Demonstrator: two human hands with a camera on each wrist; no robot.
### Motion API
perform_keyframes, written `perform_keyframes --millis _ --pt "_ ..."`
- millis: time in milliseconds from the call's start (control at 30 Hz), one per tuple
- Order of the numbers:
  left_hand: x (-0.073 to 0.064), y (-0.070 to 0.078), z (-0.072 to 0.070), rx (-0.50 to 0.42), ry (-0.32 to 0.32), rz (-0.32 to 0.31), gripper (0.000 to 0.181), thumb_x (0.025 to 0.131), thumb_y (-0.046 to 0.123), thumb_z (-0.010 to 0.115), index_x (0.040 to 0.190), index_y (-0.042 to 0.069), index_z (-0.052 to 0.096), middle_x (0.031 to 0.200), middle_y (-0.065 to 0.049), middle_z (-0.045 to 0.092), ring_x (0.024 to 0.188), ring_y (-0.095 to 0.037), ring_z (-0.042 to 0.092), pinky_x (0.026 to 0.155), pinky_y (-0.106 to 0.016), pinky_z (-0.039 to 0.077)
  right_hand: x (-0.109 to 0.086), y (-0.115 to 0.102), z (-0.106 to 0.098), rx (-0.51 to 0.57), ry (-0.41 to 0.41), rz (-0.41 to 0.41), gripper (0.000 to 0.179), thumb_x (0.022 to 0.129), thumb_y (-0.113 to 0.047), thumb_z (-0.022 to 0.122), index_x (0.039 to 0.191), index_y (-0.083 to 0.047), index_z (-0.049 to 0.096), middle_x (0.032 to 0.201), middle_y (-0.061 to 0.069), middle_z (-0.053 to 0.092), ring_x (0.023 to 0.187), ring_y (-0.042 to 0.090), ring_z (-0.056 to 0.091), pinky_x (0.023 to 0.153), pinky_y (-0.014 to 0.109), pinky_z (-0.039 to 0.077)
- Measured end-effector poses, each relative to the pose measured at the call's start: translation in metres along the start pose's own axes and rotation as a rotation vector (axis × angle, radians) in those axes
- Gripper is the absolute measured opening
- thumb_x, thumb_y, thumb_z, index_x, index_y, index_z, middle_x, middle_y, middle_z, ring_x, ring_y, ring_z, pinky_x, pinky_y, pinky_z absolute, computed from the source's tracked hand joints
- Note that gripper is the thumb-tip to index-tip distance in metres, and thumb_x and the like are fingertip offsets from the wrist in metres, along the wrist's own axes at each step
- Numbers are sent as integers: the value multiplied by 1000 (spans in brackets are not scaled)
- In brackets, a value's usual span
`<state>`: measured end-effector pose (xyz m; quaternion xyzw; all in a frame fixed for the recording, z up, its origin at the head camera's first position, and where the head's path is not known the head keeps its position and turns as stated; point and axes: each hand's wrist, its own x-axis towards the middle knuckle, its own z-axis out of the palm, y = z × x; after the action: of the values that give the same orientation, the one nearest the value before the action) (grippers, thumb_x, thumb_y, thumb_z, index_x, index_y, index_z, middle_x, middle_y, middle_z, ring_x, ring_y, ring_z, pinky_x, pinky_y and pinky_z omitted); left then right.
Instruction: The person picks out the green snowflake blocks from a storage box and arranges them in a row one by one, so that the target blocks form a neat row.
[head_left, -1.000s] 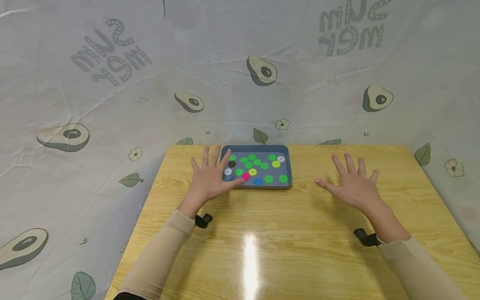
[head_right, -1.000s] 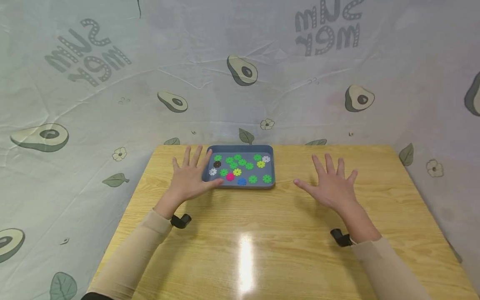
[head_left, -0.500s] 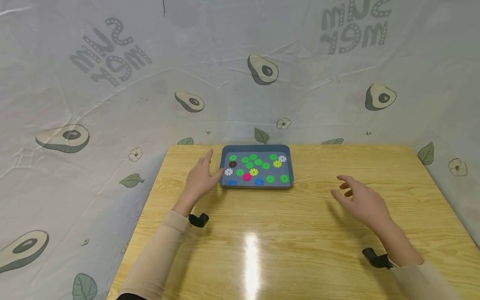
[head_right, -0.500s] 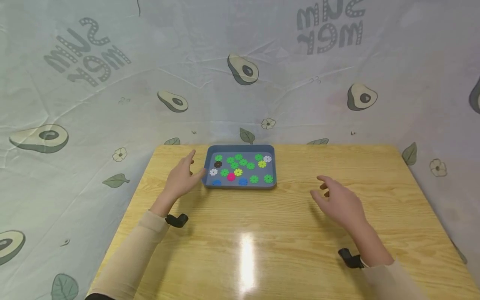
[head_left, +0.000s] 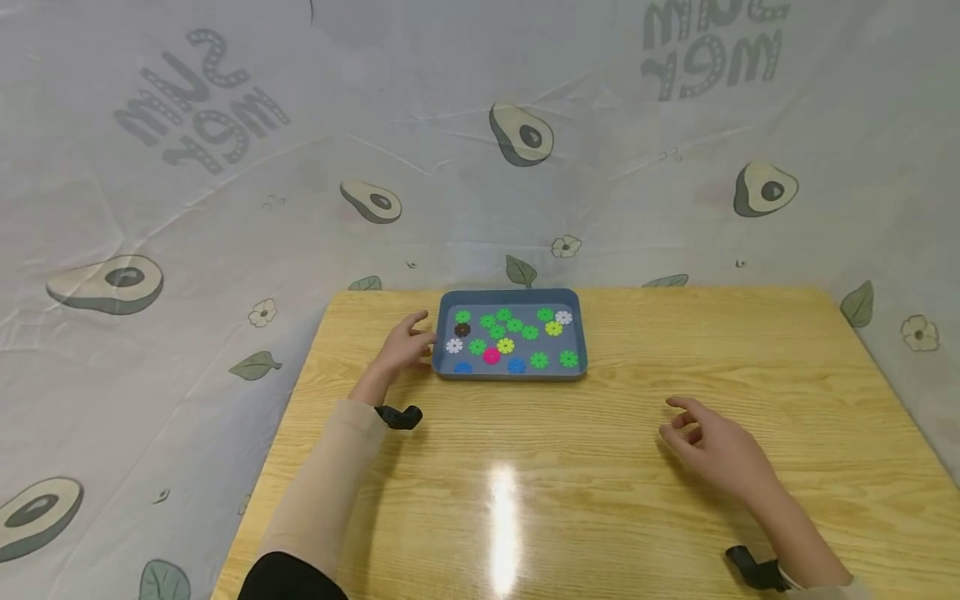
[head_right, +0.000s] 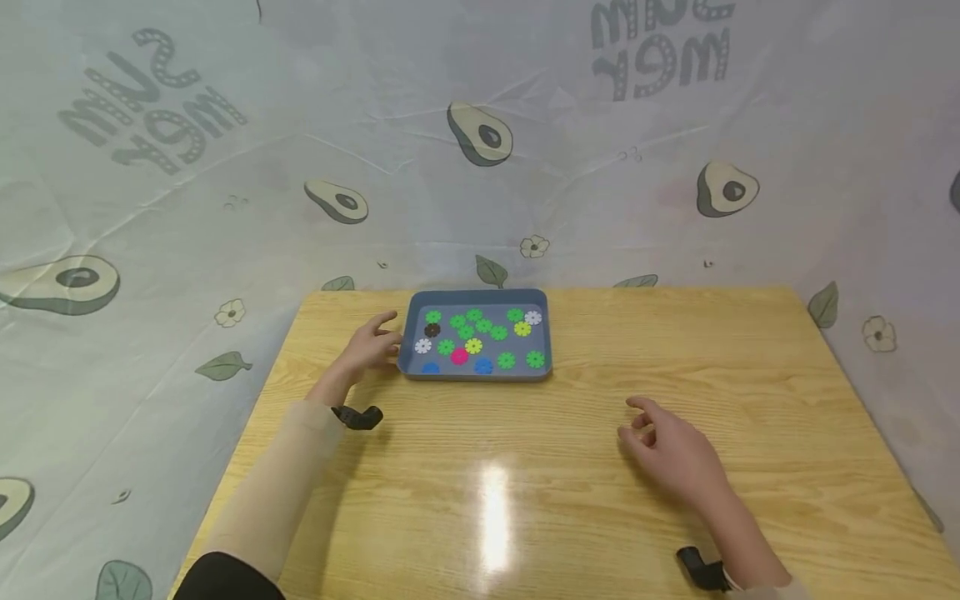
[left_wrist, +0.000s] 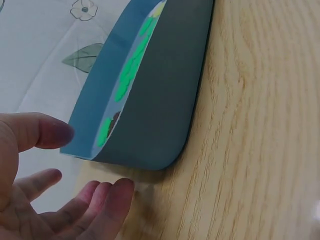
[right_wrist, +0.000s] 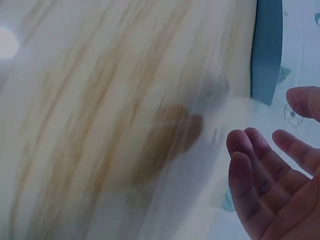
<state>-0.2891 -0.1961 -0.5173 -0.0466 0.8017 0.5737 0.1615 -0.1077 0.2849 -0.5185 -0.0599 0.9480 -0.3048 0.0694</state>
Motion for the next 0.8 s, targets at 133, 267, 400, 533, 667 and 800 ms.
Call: perform_keyframes --millis 133,267,400,533,667,800 --pt "8 -3 0 -9 -14 -20 75 98 9 62 165 16 29 147 -26 49 117 -38 59 84 -45 60 6 -9 9 19 2 -35 57 102 -36 67 146 -2 54 116 9 69 93 21 70 71 42 57" --pt "14 -6 1 14 -30 -22 76 95 4 63 164 16 32 148 -26 49 118 -36 61 82 -45 61 21 -22 15 26 24 -82 51 101 -30 68 143 -2 58 113 7 69 90 18 69 70 40 57" --pt "18 -7 3 32 -45 -12 76 94 2 63 163 17 35 145 -26 50 113 -36 62 80 -47 61 42 -36 19 29 48 -116 44 102 -26 67 139 -3 62 110 6 68 90 19 69 72 42 57" --pt "19 -8 5 33 -56 2 76 93 1 62 163 17 37 141 -26 52 107 -34 63 76 -47 61 67 -50 20 24 66 -139 40 102 -25 66 135 -2 65 108 6 68 89 19 67 72 42 56" --pt "19 -8 6 41 -57 15 76 93 0 61 163 16 37 138 -26 54 104 -33 64 74 -45 62 95 -68 20 27 60 -169 37 101 -23 66 131 -1 68 107 9 69 89 22 66 74 43 57" --pt "19 -7 7 51 -53 22 77 92 -1 62 162 15 37 137 -27 55 103 -34 64 73 -45 62 123 -85 21 26 25 -201 35 100 -22 68 128 -1 69 109 10 69 90 23 65 76 44 56"
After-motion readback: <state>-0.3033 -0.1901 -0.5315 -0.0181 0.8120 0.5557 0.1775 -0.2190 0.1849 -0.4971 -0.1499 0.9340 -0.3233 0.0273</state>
